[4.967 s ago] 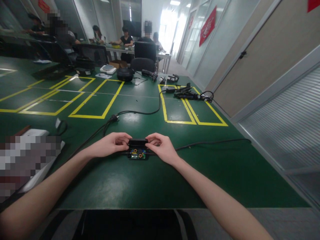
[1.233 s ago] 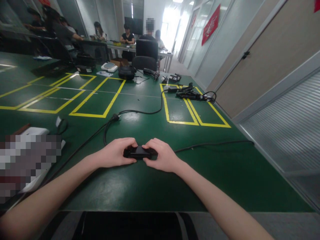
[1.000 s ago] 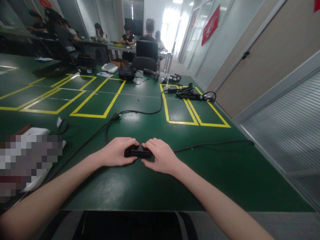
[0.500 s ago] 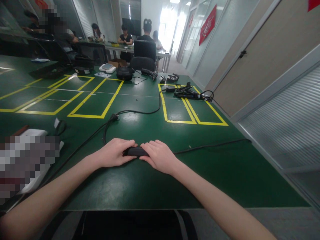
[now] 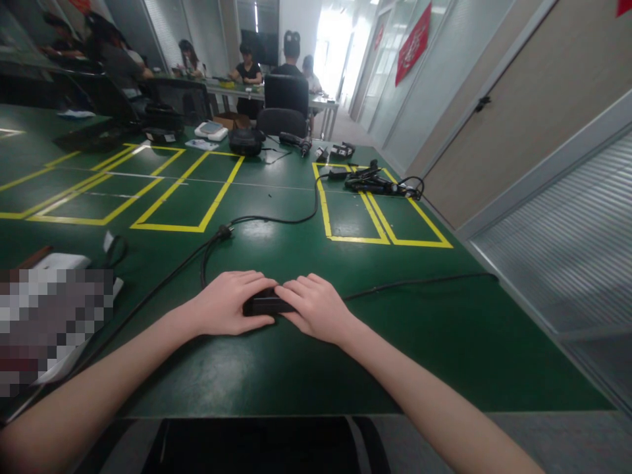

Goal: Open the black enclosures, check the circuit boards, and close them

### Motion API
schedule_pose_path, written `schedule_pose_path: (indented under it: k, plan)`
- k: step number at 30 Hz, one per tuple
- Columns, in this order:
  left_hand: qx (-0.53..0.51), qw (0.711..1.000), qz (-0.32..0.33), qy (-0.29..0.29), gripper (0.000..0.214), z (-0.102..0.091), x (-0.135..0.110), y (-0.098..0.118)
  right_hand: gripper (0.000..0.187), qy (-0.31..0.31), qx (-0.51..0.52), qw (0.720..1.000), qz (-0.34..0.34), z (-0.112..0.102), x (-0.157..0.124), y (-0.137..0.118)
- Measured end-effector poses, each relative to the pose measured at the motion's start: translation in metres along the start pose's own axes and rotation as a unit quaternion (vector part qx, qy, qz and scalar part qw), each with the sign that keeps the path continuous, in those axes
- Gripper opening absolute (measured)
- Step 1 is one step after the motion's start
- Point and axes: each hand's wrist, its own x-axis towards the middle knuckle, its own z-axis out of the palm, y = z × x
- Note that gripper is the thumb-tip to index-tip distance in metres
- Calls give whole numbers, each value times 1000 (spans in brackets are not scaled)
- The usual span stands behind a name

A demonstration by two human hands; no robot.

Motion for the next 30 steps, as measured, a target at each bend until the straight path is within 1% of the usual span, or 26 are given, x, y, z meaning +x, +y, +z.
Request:
schedule_pose_path:
  k: [1,3,7,10,14,16,19,22,25,27,30]
  plan:
    - [13,1000,-13,-5,46,1,1,1,31,7,-6,1000,-6,0,-1,1]
    - [27,999,-35,-17,44,2,2,5,32,21,-22,999,-18,-1,-2,1]
    - [4,997,-65,-32,25,6,6,11,31,53,-60,996,-41,-3,-2,2]
    - [11,996,-80,-48,17,6,7,14,33,59,-34,997,-28,-5,0,2]
    - [42,994,-84,-48,21,5,6,13,48,36,20,999,18,-7,1,0]
    - [48,994,-83,-46,22,4,5,13,46,32,25,999,19,-7,-1,-1]
    - [37,995,-81,-40,22,5,4,14,41,46,6,999,1,-5,-4,1]
    - [20,997,-75,-20,30,6,4,14,40,55,-22,998,3,-3,-7,1]
    - [25,996,-75,-33,28,5,4,14,39,41,-4,999,28,-4,-6,-1]
    - [35,995,-73,-54,25,4,3,15,40,16,44,998,45,-6,-4,-2]
    - [38,995,-66,-63,23,2,3,15,39,-23,122,991,51,-8,-2,-1]
